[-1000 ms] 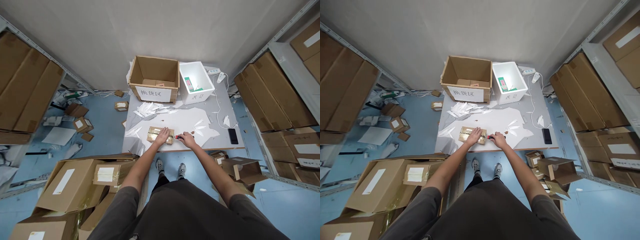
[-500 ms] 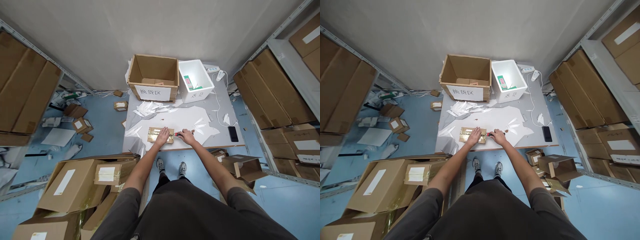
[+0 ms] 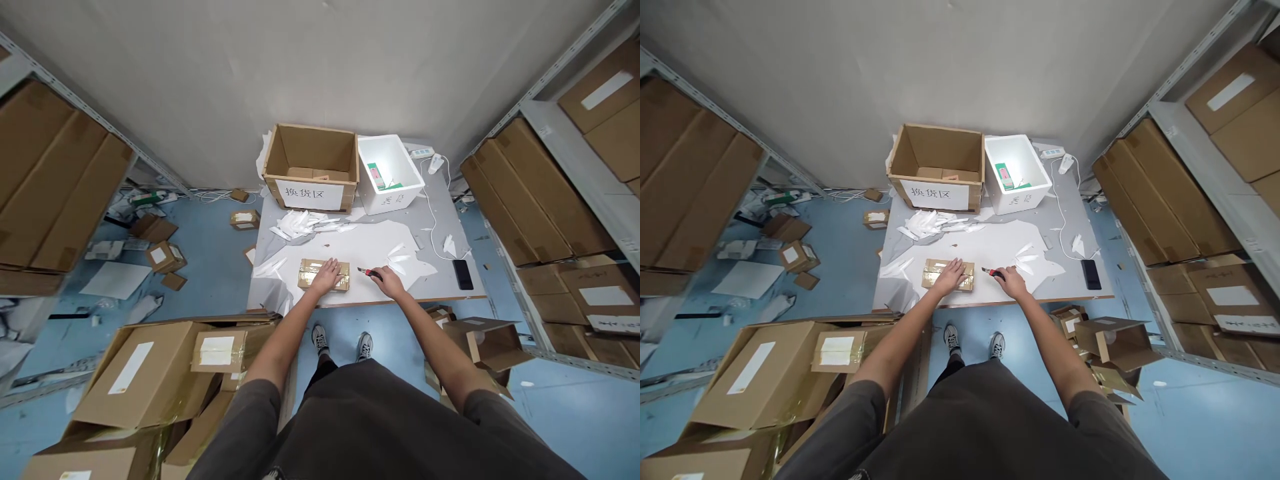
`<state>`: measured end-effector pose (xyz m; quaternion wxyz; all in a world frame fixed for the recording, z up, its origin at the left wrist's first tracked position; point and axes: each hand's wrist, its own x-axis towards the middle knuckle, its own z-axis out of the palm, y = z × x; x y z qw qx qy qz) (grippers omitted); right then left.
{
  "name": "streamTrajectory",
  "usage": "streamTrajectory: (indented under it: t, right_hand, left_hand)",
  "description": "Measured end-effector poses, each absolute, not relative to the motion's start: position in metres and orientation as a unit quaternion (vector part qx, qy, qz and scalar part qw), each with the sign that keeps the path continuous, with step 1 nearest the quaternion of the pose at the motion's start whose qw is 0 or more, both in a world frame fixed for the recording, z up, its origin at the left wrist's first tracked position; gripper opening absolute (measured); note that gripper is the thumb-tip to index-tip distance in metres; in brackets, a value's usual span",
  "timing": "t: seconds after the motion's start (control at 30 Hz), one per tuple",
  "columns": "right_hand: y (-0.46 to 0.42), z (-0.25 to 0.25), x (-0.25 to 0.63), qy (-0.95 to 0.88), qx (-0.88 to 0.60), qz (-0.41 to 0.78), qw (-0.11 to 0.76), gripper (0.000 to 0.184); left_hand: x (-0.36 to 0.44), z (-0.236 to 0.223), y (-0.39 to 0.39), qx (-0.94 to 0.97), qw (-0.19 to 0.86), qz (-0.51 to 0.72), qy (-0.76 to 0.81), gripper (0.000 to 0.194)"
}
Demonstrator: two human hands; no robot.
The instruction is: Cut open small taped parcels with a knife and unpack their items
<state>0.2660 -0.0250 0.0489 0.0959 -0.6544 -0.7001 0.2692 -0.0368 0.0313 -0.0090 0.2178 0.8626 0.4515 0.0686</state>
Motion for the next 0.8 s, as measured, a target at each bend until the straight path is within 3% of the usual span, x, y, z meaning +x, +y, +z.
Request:
streamTrajectory:
  t: [0.2,0.33,0.63,0.8]
  right_hand:
    - [-0.065,0.028,0.196,-0.491,-0.718,0.415,0.267,0.055]
    - [-0.074,0.009,0.125,-0.390,-0.704,0.513,0.299,0.053]
    - [-0.012,-0.009,0.116,-0.369,-0.792,0.354,0.334,0.038]
    - [0.027,-0.013,0.130,-0.379,-0.798,0.351,0.310,0.037]
  left_hand:
    - [-0.078,0.023,0.058,0.854,0.216,-0.009,0.474,0.060]
    - [-0.112,0.027,0.060,0.816,0.212,-0.043,0.536,0.058]
    - [-0.113,0.018,-0.001,0.786,0.205,-0.043,0.582,0.073]
    - [-0.082,0.012,-0.049,0.773,0.209,-0.035,0.599,0.111]
